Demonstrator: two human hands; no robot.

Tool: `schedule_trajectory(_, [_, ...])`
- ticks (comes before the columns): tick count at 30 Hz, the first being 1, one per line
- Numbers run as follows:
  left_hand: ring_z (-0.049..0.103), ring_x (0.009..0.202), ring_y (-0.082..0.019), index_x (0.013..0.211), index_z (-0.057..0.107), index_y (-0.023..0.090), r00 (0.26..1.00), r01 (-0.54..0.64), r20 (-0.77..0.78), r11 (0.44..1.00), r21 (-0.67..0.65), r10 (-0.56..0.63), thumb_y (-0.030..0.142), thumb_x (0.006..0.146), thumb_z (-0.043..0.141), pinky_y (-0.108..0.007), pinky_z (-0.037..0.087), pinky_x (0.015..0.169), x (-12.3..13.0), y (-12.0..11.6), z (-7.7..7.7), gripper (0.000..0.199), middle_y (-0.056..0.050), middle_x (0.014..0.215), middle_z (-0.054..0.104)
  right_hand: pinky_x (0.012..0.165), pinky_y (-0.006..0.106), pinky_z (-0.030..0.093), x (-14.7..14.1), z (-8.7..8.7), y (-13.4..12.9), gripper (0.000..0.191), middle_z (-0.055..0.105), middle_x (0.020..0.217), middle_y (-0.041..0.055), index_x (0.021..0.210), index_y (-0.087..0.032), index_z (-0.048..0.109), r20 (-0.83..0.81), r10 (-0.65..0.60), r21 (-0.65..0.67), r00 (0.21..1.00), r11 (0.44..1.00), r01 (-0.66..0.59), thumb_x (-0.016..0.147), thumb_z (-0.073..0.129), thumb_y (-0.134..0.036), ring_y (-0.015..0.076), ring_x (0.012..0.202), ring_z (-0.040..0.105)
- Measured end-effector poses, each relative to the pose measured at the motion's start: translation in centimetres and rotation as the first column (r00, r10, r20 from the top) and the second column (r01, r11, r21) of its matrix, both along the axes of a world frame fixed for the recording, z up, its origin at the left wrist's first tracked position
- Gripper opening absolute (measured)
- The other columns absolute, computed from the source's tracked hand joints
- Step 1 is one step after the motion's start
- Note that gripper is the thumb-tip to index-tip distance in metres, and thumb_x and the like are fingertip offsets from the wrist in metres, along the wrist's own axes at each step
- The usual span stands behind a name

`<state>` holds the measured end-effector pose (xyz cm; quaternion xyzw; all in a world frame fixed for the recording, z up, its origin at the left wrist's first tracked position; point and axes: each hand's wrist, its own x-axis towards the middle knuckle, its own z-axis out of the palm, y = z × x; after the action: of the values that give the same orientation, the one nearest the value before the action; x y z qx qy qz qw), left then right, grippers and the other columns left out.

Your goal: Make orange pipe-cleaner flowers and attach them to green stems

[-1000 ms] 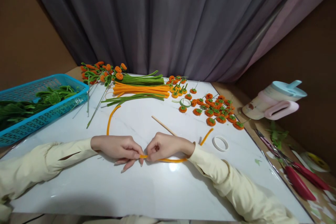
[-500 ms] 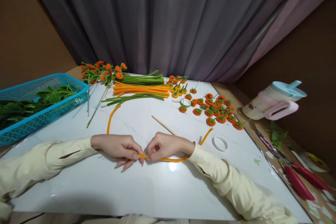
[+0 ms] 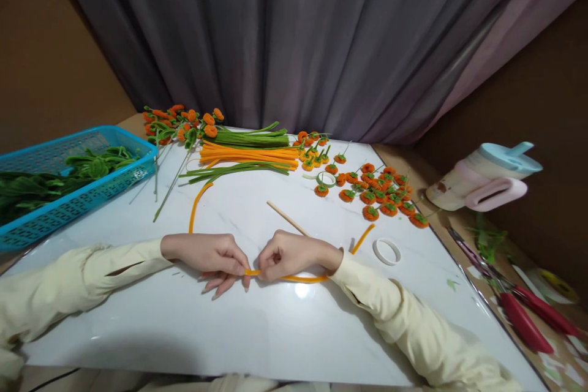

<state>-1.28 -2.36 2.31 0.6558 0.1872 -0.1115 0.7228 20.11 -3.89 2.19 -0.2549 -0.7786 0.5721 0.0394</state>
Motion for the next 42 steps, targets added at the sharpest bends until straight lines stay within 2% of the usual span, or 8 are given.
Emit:
schedule_trajectory(6, [0.049,0.036,-0.006,0.089,0.064,0.011,1.0,0.002,-0.001,1.0,0.012,-0.002,0.043,0.088,0.047,-0.014,0.03,0.033,0.05,-0.04,0.19,0.036,0.001,0.052,0.058,0.044,0.014,0.028,-0.05,0.19,0.01,0.019,0.041,0.049,-0.0053,0.055,-0.009,0.054,0.016,0.003,-0.001,1.0,1.0,-0.003,0.072,0.058,-0.017,0.0027,0.046,0.033])
schedule_trajectory(12, [0.05,0.037,-0.006,0.093,0.064,0.011,1.0,-0.016,0.019,0.999,-0.029,0.017,0.043,0.088,0.047,-0.016,0.027,0.033,-0.03,0.02,-0.04,0.037,0.0,0.053,0.06,0.045,0.015,0.028,-0.03,0.02,0.06,0.02,0.041,0.049,-0.0051,0.055,-0.009,0.054,-0.009,0.008,-0.005,1.0,1.0,-0.008,0.073,0.057,-0.019,0.003,0.047,0.032])
schedule_trajectory(23, [0.049,0.037,-0.006,0.093,0.064,0.011,0.999,-0.044,0.008,0.999,-0.021,0.044,0.046,0.087,0.048,-0.016,0.026,0.032,-0.08,-0.11,-0.32,0.04,0.0,0.052,0.059,0.044,0.014,0.028,-0.08,0.11,0.06,0.021,0.039,0.049,-0.0056,0.054,-0.009,0.053,-0.011,0.013,-0.002,1.0,1.0,-0.013,0.073,0.057,-0.017,0.0027,0.047,0.031])
schedule_trajectory(30, [0.048,0.036,-0.006,0.09,0.063,0.011,1.0,-0.025,0.019,0.999,0.039,0.024,0.048,0.087,0.047,-0.016,0.029,0.035,-0.09,-0.18,-0.02,0.04,0.0,0.052,0.059,0.044,0.014,0.028,-0.05,0.08,0.04,0.019,0.04,0.049,-0.0057,0.055,-0.009,0.054,-0.012,0.003,-0.006,1.0,1.0,-0.003,0.072,0.057,-0.016,0.0027,0.047,0.031])
schedule_trajectory(36, [0.047,0.037,-0.005,0.088,0.063,0.012,0.999,-0.033,-0.017,0.997,0.067,0.035,0.04,0.088,0.047,-0.015,0.028,0.034,-0.08,-0.32,0.21,0.032,0.001,0.053,0.058,0.044,0.014,0.028,-0.11,0.29,-0.03,0.02,0.04,0.049,-0.0056,0.054,-0.009,0.054,0.004,-0.004,0.001,1.0,1.0,0.004,0.072,0.058,-0.017,0.0028,0.046,0.031])
schedule_trajectory(42, [0.046,0.036,-0.003,0.086,0.063,0.012,0.999,-0.039,0.003,0.99,0.132,0.039,0.028,0.089,0.045,-0.012,0.035,0.039,-0.19,-0.43,-0.02,0.024,0.002,0.053,0.058,0.045,0.015,0.029,-0.15,0.41,-0.05,0.021,0.041,0.049,-0.0053,0.055,-0.009,0.055,0.017,0.0,0.004,1.0,1.0,0.0,0.073,0.058,-0.019,0.0029,0.047,0.031])
